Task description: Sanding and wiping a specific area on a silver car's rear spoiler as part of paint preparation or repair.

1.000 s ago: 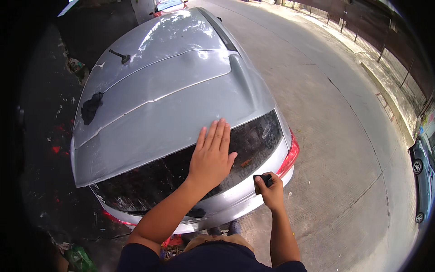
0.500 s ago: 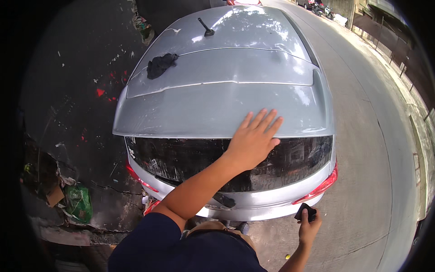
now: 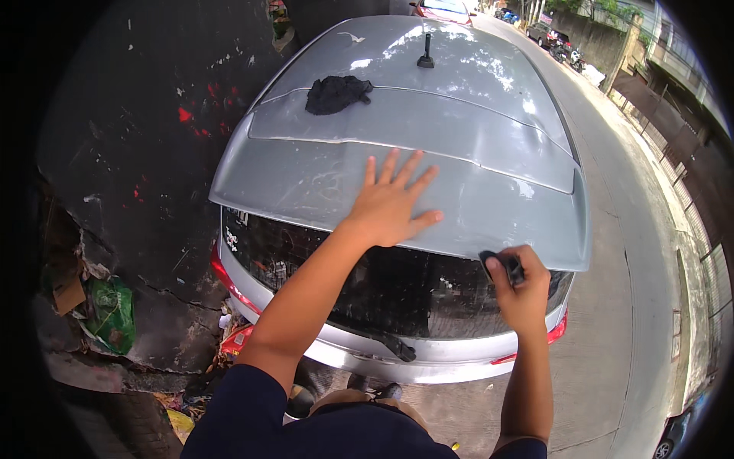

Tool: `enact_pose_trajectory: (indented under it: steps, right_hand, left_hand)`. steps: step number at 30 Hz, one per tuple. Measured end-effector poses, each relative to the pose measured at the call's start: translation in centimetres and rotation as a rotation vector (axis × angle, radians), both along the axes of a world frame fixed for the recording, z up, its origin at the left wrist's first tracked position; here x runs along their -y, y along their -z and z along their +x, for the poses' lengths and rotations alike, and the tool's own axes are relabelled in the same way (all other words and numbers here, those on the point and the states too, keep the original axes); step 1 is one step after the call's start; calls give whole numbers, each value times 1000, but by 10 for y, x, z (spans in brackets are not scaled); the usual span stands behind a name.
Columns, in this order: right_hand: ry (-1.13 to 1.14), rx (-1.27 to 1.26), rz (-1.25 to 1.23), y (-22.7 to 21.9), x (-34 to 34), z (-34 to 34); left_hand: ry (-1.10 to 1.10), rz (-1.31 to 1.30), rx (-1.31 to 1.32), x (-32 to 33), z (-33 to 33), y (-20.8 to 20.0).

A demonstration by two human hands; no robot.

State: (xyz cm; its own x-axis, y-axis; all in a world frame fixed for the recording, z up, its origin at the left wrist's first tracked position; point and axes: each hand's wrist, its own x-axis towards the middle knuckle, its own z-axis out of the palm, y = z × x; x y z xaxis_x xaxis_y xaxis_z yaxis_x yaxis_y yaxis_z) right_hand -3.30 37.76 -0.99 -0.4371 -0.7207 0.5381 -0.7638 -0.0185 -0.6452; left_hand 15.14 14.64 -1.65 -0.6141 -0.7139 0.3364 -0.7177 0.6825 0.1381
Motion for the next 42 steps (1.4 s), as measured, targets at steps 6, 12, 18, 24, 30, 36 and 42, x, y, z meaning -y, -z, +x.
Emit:
enact_pose_trajectory:
  steps: [6,12,18,24,30,36,42]
  right_hand:
    - [-165,-379,37,-22,109,-2]
    - [-160,-429,97,-27,193,42]
    - [-128,-440,144,-37,175,14]
    - [-456,-615,122,-21,186,78]
    - [-302,-635,93,-36,230,71]
    - [-370,-766,142,-43,203,56]
    - [-603,-646,170,-24,207,102]
  left_hand:
    - [336,-107,-183,-25,61,23]
    - [175,-491,-535,1,144,170]
    - [62,-166,-626,43,147,234]
    - [17,-222,-575,49,155,255]
    - [11,-172,-545,49,148,250]
    - [5,-178,-579,46,149,248]
    - [19,-162,-619,46,149,255]
